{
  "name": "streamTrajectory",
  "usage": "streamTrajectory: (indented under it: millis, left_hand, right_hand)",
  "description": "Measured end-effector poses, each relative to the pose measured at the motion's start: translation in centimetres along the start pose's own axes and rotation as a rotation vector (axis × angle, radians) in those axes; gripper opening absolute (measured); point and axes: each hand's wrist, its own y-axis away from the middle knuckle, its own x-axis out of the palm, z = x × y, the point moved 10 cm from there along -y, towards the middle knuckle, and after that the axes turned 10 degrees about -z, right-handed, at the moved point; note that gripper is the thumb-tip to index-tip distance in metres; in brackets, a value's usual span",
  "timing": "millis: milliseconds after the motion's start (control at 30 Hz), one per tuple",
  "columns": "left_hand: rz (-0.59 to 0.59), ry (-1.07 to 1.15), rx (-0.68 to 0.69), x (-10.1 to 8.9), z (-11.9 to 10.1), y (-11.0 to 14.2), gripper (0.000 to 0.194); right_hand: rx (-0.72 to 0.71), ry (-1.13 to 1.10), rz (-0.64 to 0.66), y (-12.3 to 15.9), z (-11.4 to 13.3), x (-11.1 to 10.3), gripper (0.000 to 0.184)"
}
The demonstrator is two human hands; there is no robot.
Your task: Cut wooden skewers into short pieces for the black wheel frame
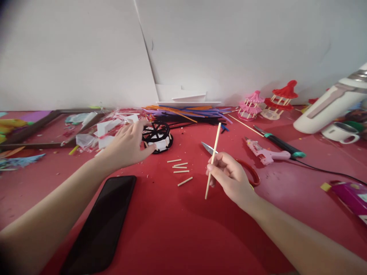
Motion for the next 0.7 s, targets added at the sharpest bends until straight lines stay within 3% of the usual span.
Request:
streamTrajectory:
  millis: [100,233,333,467,600,700]
  left_hand:
    - [-0.014,0.065,0.0,0.3,-0.5,0.2,0.055]
    - [-0.104,0.059,0.076,-1.6,-3.6,0.8,0.049]
    - [0.084,0.167,0.199,-0.7,-8.2,2.6,0.023]
    - [0.324,0.207,0.198,2.3,-12.0,5.6,0.02]
    - [0.415,0.202,0.213,4.7,-13.0,7.0,0.012]
    - [0.394,0.229,0.198,4.9,-12.6,6.6,0.018]
  right_hand:
    - [-0.016,-0.011,-0.052,-0.1,0.3,-0.4,0.018]
    - [-0.045,-0.035,-0.138,-0.2,0.7,-1.0,0.02]
    - [-0.037,-0.057,-0.144,-0.2,0.7,-1.1,0.02]
    - [-0.031,-0.052,-0.111,-0.1,0.6,-0.8,0.017]
    - [-0.027,-0.095,-0.086,-0.1,0.6,-0.6,0.014]
    - [-0.011,-0.143,-0.076,-0.2,0.5,-0.6,0.013]
